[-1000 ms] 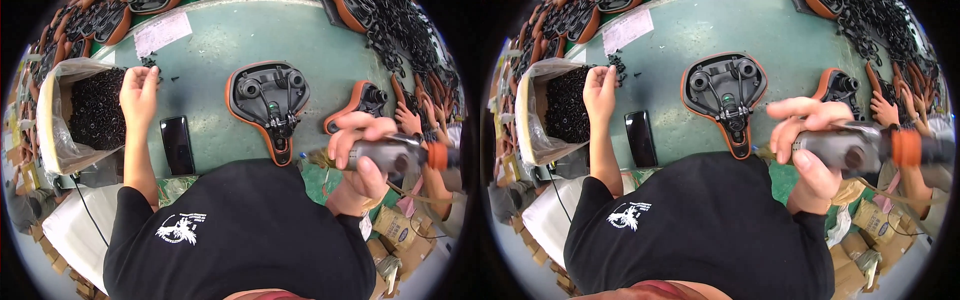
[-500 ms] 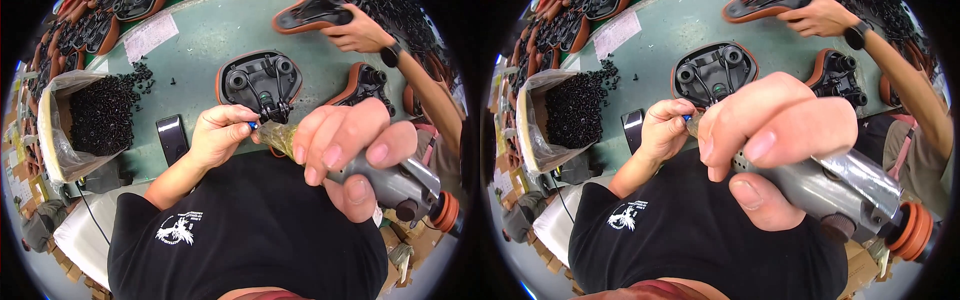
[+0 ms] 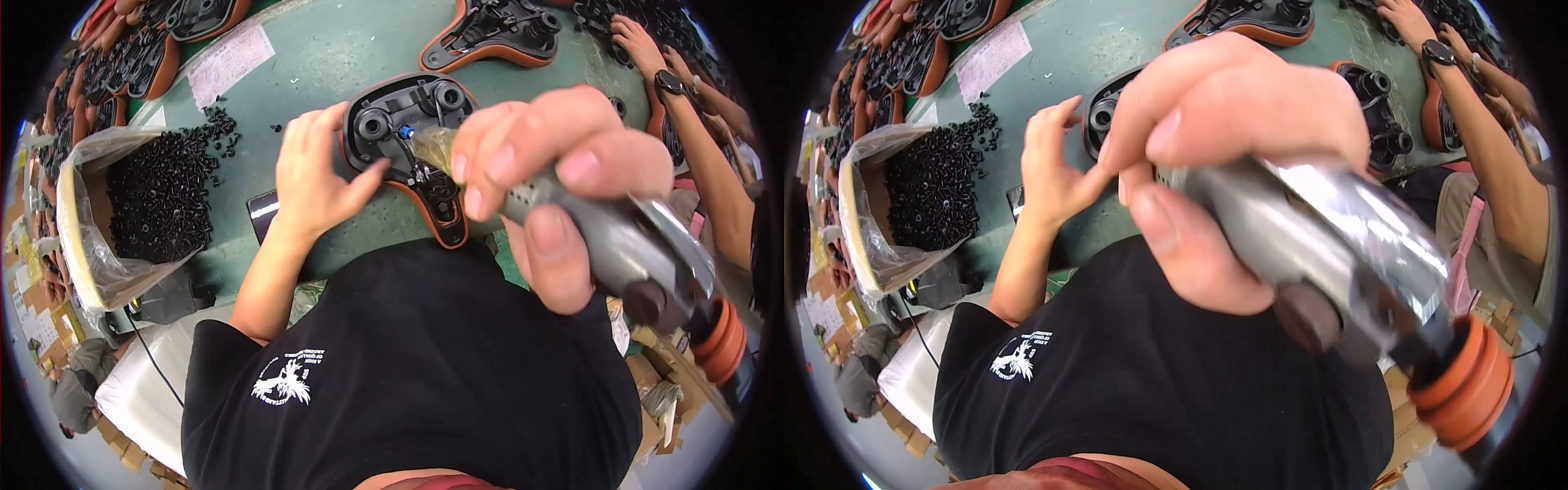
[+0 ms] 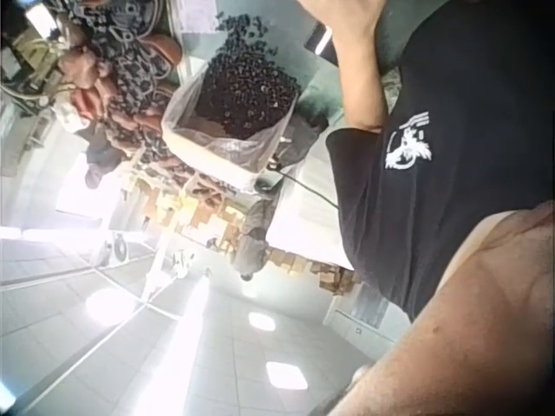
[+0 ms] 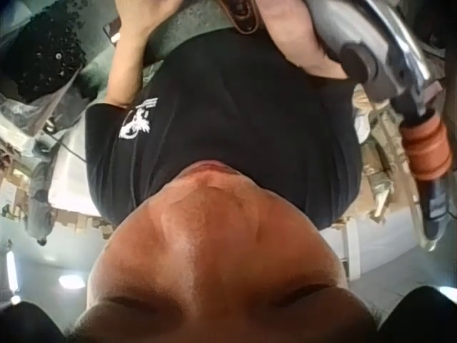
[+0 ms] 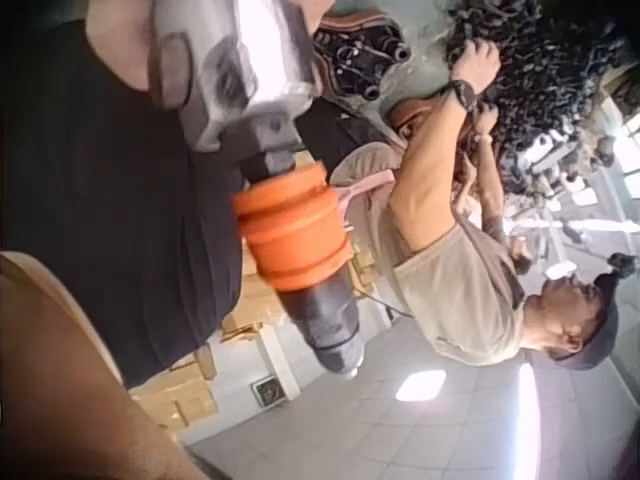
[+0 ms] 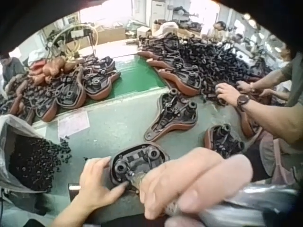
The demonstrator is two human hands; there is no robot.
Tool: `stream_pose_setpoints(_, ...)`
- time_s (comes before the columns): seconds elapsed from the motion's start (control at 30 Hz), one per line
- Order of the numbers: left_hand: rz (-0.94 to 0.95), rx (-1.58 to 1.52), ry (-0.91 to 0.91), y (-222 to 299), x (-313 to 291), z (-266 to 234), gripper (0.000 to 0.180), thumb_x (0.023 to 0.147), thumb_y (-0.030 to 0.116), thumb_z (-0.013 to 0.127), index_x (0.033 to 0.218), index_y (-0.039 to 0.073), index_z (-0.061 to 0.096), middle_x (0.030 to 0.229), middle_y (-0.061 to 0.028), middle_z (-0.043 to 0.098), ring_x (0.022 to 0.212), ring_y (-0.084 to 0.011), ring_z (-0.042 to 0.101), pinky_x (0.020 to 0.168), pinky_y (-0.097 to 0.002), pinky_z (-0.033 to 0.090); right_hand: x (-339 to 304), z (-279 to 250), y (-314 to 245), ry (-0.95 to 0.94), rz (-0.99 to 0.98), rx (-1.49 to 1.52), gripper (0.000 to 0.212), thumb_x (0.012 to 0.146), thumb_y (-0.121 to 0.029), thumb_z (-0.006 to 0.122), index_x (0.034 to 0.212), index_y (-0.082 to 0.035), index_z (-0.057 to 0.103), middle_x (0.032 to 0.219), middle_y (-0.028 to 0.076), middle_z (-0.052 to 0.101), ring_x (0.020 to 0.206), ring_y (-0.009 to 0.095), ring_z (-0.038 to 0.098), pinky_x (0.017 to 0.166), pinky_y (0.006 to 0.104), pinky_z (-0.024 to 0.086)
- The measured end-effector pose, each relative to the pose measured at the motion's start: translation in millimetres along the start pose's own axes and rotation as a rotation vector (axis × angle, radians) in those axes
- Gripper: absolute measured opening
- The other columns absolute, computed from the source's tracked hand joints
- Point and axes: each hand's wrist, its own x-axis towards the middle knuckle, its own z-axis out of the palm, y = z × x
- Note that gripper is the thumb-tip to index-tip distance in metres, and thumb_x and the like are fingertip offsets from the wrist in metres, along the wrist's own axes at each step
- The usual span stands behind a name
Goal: Assembling bicycle seats by attaching components with an electric screwdriver.
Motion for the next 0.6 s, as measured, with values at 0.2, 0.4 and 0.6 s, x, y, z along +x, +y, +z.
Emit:
stream_pose_setpoints(0.2, 0.067, 0.09, 0.179, -6, 2, 34, 0.059, 0.068, 0.024, 0.091, 0.119, 0.005, 0.068, 0.101, -0.01, 0.071, 0.095, -0.0321, 0.068, 0.085, -0.0424, 0.055, -1, 21, 21, 0.115, 0.128, -0.034, 0.03, 0.102, -0.006, 0.059, 0.13, -0.011, 0.047, 0.113, 0.019, 0.059, 0.08, 0.023, 0.063, 0.083, 0.0477, 0.055)
stream_pose_setpoints(0.4, 0.01, 0.023, 0.292, -8, -5, 34, 0.053, 0.068, 0.017, 0.089, 0.115, 0.006, 0.069, 0.102, -0.0097, 0.072, 0.095, -0.0316, 0.07, 0.081, -0.0398, 0.059, 7, 33, 39, 0.074, 0.173, -0.029, 0.029, 0.102, -0.009, 0.063, 0.127, -0.01, 0.048, 0.111, 0.019, 0.059, 0.08, 0.024, 0.063, 0.083, 0.0481, 0.056)
stream_pose_setpoints(0.6, -0.117, -0.146, 0.29, -15, -5, 34, 0.054, 0.066, 0.023, 0.092, 0.112, 0.006, 0.07, 0.115, -0.0089, 0.069, 0.105, -0.0322, 0.068, 0.085, -0.0435, 0.058, 7, 45, 61, 0.037, 0.165, -0.026, 0.031, 0.098, -0.001, 0.063, 0.125, -0.008, 0.048, 0.11, 0.021, 0.062, 0.079, 0.024, 0.066, 0.078, 0.0431, 0.059)
